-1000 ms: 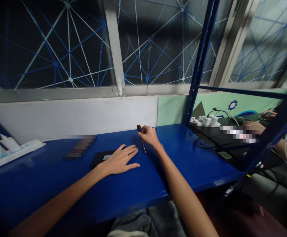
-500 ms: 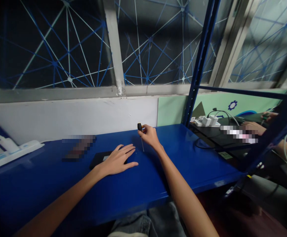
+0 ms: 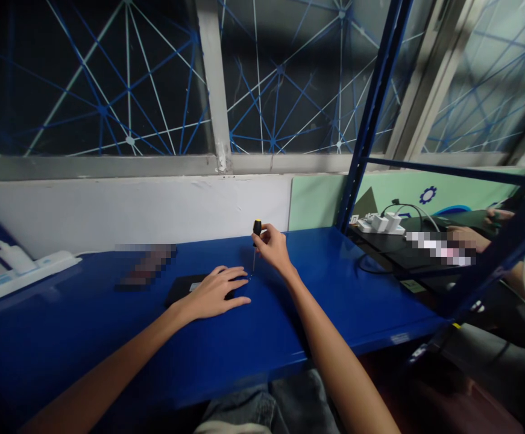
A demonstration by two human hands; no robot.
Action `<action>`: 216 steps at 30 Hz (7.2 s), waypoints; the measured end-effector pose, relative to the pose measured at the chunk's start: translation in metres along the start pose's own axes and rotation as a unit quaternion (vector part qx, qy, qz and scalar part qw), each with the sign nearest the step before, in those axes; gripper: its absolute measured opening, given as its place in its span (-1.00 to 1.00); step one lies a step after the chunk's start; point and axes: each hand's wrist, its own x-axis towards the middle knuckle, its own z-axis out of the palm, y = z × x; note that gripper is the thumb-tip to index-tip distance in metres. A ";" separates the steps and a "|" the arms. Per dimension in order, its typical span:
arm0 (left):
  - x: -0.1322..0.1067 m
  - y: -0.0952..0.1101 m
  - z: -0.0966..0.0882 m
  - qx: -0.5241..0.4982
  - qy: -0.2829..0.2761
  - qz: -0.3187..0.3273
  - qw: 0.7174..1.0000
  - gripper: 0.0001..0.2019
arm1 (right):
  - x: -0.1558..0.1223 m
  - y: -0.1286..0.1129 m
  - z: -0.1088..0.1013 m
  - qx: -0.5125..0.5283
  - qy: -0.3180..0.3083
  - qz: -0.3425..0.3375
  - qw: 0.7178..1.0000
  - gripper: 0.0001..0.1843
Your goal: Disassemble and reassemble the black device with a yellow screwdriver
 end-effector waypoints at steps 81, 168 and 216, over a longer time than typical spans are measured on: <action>0.006 -0.008 0.002 -0.127 0.102 -0.094 0.982 -0.82 | -0.006 -0.013 0.013 0.139 -0.022 0.007 0.990 -0.67; 0.010 -0.013 -0.001 -0.267 0.321 -0.192 0.888 -0.97 | -0.009 -0.044 0.004 0.281 0.050 0.005 0.958 -0.68; -0.007 -0.037 -0.046 -0.299 0.135 -0.139 0.934 -0.44 | -0.003 -0.030 0.001 0.242 0.133 -0.001 0.961 -0.42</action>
